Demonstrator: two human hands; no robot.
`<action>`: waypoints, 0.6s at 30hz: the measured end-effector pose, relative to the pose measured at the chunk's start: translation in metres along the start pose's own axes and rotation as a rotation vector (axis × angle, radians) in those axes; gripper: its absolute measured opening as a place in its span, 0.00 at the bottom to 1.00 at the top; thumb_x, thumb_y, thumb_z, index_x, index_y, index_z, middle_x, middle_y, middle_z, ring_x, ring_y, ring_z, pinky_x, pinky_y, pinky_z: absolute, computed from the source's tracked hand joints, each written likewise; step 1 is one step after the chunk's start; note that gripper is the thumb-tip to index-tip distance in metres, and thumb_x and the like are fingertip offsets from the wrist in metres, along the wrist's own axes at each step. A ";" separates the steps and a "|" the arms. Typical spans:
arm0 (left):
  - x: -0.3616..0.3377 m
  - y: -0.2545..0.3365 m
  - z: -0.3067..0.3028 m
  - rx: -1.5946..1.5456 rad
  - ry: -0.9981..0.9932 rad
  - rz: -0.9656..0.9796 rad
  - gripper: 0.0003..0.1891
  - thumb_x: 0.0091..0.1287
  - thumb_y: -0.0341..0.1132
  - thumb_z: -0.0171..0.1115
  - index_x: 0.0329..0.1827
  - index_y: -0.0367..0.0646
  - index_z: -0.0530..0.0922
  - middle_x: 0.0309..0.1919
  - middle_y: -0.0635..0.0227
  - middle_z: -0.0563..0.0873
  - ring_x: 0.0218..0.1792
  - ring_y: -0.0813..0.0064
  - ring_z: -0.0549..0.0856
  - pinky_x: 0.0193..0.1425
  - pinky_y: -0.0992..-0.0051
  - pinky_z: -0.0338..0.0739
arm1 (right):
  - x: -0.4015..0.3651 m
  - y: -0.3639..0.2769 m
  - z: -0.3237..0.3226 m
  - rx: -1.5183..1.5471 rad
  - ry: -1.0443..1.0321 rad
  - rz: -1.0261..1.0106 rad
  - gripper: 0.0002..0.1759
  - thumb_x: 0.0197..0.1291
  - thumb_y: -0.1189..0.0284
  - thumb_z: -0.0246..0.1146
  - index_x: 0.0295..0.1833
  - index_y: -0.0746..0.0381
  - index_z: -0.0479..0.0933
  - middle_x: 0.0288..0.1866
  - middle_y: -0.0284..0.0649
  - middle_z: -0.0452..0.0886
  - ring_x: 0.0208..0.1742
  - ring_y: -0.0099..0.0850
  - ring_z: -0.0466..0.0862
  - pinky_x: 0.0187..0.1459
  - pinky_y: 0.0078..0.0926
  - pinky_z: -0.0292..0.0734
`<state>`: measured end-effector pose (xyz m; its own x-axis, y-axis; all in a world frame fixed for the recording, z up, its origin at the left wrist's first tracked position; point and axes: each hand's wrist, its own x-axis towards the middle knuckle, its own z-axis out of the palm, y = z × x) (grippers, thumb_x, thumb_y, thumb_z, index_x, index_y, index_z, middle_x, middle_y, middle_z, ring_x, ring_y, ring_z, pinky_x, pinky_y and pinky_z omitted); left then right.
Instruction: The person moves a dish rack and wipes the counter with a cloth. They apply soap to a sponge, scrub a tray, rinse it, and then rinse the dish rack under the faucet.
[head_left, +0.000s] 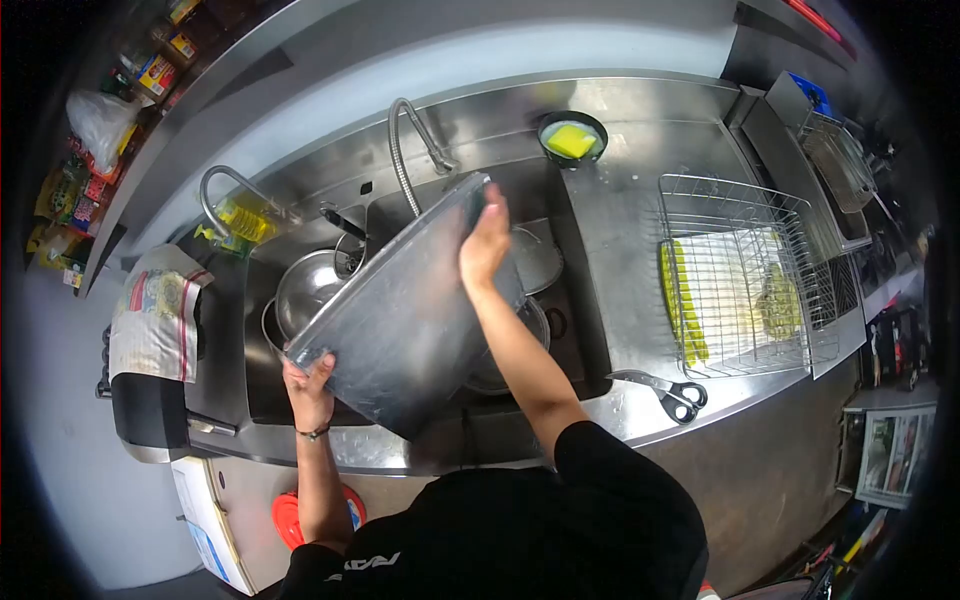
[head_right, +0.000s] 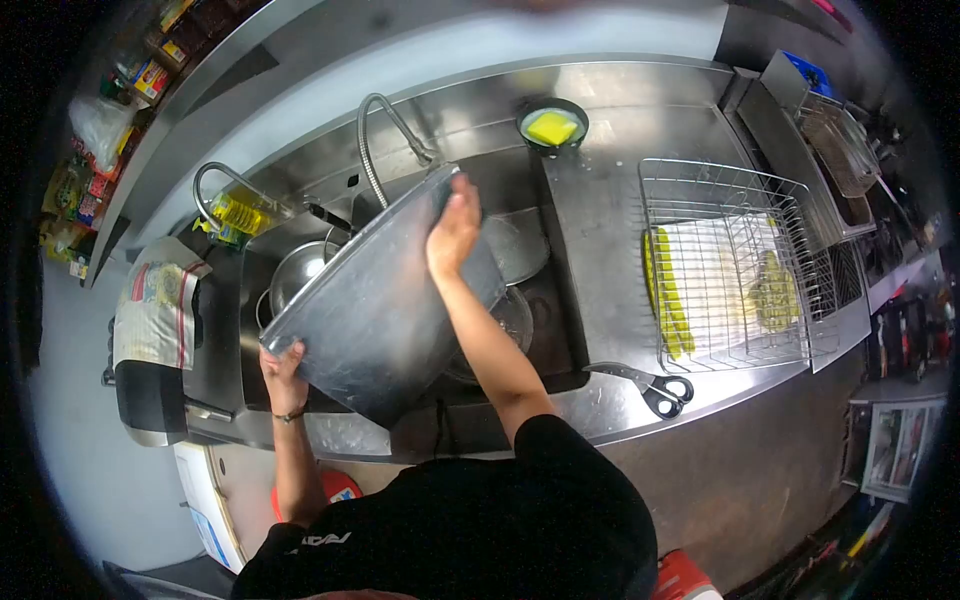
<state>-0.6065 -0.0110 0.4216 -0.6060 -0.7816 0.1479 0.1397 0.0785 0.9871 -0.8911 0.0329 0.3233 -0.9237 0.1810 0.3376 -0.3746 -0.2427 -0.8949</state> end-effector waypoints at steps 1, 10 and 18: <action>0.000 0.002 0.003 0.037 -0.009 -0.005 0.19 0.55 0.26 0.66 0.48 0.41 0.70 0.40 0.71 0.80 0.41 0.81 0.77 0.50 0.79 0.69 | -0.011 -0.010 0.005 0.113 -0.096 -0.041 0.18 0.68 0.65 0.47 0.54 0.62 0.75 0.56 0.46 0.76 0.63 0.41 0.69 0.63 0.35 0.58; 0.012 -0.003 0.000 0.073 0.045 0.035 0.20 0.53 0.27 0.67 0.48 0.39 0.70 0.39 0.71 0.79 0.40 0.81 0.77 0.49 0.81 0.68 | 0.048 0.017 -0.002 -0.663 -0.341 -0.315 0.19 0.68 0.60 0.44 0.53 0.55 0.76 0.60 0.40 0.73 0.65 0.42 0.66 0.63 0.40 0.59; 0.006 0.023 -0.016 0.171 0.100 0.091 0.19 0.53 0.30 0.68 0.45 0.37 0.71 0.37 0.70 0.80 0.38 0.81 0.77 0.45 0.82 0.69 | 0.203 0.019 -0.039 -0.646 -0.234 -0.163 0.25 0.67 0.56 0.44 0.45 0.67 0.76 0.42 0.55 0.78 0.47 0.53 0.76 0.48 0.44 0.70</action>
<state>-0.5944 -0.0234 0.4437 -0.5152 -0.8231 0.2387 0.0503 0.2490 0.9672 -1.0824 0.1024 0.3630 -0.8799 -0.0604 0.4713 -0.4543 0.3976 -0.7972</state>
